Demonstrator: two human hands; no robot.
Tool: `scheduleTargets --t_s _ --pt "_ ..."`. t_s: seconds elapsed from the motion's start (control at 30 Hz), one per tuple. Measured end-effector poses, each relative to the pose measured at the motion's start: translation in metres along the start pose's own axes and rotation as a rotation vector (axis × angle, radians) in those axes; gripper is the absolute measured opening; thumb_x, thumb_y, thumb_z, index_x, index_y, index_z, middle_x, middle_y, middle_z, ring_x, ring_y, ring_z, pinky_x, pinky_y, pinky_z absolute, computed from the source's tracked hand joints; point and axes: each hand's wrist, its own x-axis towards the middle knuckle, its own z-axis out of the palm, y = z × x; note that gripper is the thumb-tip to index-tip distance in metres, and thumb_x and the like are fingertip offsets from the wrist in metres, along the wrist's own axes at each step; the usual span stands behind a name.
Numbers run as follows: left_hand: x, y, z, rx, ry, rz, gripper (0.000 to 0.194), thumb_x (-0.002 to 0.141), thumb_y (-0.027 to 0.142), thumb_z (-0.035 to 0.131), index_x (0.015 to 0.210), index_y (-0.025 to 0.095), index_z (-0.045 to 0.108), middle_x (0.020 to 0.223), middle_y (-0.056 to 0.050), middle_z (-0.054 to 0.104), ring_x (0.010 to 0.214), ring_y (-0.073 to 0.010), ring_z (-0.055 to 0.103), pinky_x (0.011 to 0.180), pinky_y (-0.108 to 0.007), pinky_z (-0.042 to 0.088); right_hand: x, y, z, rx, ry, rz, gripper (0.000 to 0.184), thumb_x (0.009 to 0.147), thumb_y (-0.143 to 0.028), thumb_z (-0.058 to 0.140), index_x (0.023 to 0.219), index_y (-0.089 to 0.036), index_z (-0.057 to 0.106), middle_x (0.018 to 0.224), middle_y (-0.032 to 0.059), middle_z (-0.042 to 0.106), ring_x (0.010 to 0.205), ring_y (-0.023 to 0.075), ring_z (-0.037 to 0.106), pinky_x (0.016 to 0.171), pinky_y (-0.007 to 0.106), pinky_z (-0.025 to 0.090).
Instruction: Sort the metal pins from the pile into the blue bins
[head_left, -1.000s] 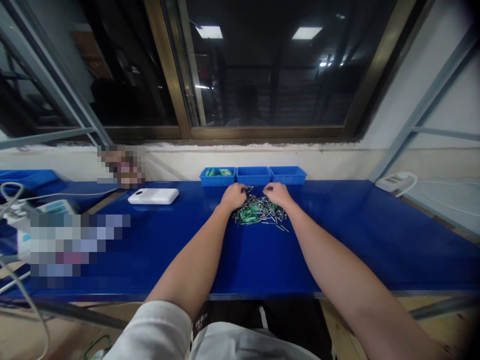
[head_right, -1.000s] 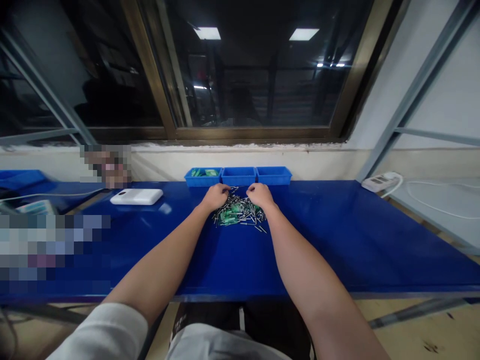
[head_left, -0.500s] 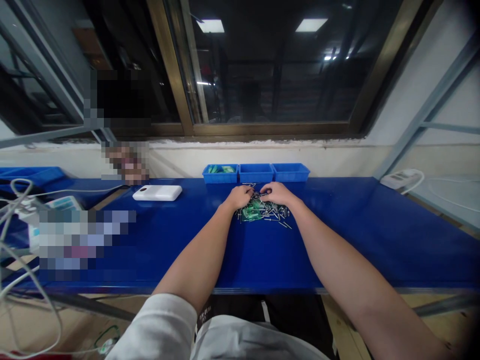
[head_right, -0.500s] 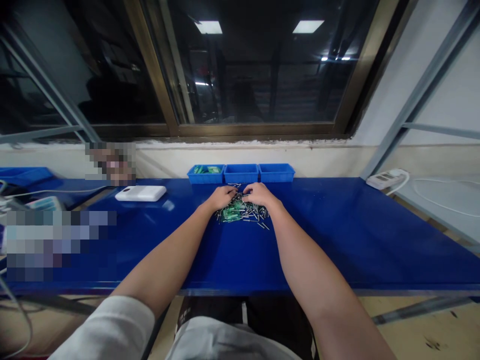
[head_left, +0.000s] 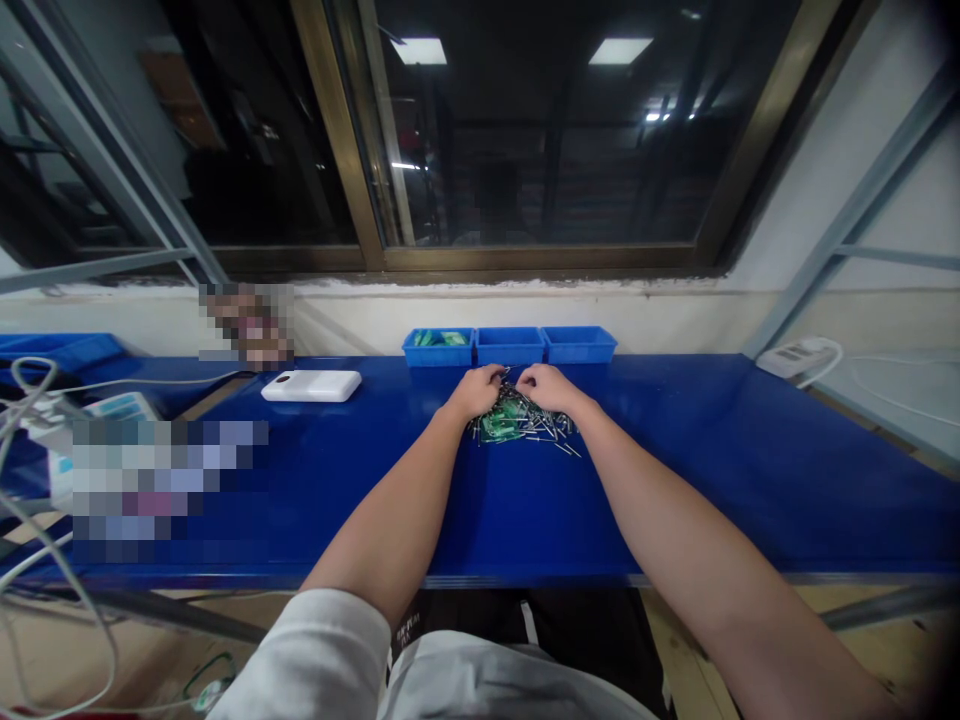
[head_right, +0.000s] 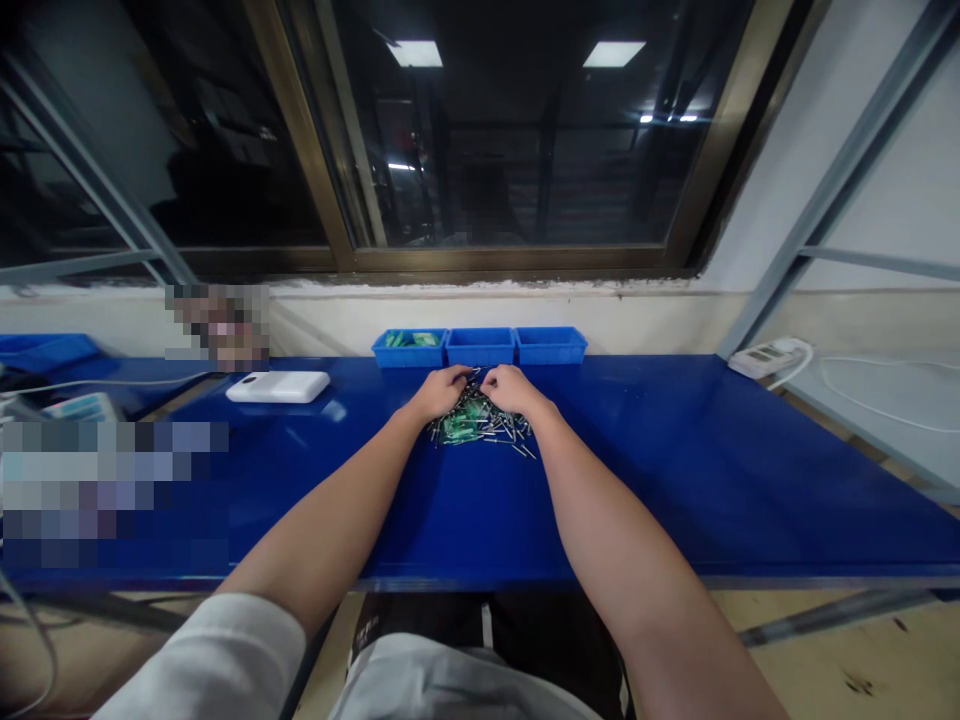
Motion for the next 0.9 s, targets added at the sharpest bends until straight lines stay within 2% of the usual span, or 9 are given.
scheduleTargets --t_s 0.13,0.23,0.37,0.57,0.77,0.9 --pt "-0.001 0.009 -0.006 -0.061 0.083 0.081 0.033 0.081 0.022 0.048 0.11 0.015 0.062 0.112 -0.007 0.064 0.105 -0.0182 0.057 0.095 -0.027 0.04 0.002 0.003 0.0 -0.01 0.071 0.016 0.02 0.083 -0.026 0.049 0.08 -0.016 0.066 0.08 0.0062 0.068 0.075 0.0157 0.059 0.068 0.023 0.038" --pt "-0.002 0.016 -0.01 -0.084 0.075 0.125 0.026 0.079 0.024 0.052 0.099 0.017 0.066 0.102 -0.004 0.067 0.096 -0.0173 0.06 0.09 -0.026 0.044 0.002 0.005 -0.001 -0.017 0.098 0.015 0.028 0.087 -0.03 0.043 0.077 -0.015 0.065 0.078 0.0068 0.068 0.074 0.0163 0.059 0.067 0.023 0.037" --pt "-0.003 0.021 -0.011 -0.085 0.072 0.122 0.021 0.083 0.025 0.049 0.088 0.018 0.068 0.091 -0.003 0.069 0.086 -0.0163 0.062 0.083 -0.025 0.045 0.002 0.004 -0.002 0.042 0.112 0.002 0.035 0.089 -0.032 0.038 0.074 -0.015 0.065 0.081 0.0067 0.069 0.075 0.0154 0.06 0.068 0.023 0.037" --pt "-0.002 0.02 -0.01 -0.046 0.115 0.123 0.024 0.086 0.028 0.045 0.088 0.017 0.066 0.085 -0.005 0.069 0.079 -0.017 0.062 0.075 -0.025 0.044 -0.001 0.002 -0.003 0.174 0.208 0.03 0.028 0.081 -0.038 0.05 0.077 -0.014 0.065 0.077 0.0045 0.068 0.068 0.0139 0.057 0.064 0.023 0.038" --pt "-0.003 0.022 -0.01 -0.049 0.142 0.138 0.025 0.087 0.027 0.042 0.089 0.017 0.065 0.086 -0.004 0.068 0.079 -0.0159 0.061 0.075 -0.024 0.043 0.001 0.006 -0.001 0.277 0.192 0.04 0.038 0.084 -0.041 0.042 0.067 -0.014 0.062 0.061 0.003 0.062 0.056 0.0124 0.053 0.059 0.024 0.038" --pt "-0.003 0.022 -0.01 -0.034 0.145 0.114 0.024 0.087 0.025 0.042 0.087 0.017 0.065 0.085 -0.004 0.068 0.08 -0.0166 0.061 0.075 -0.025 0.044 0.005 0.011 0.002 0.539 0.248 0.047 0.03 0.075 -0.043 0.053 0.077 -0.015 0.062 0.065 0.0032 0.063 0.06 0.0129 0.055 0.06 0.024 0.041"
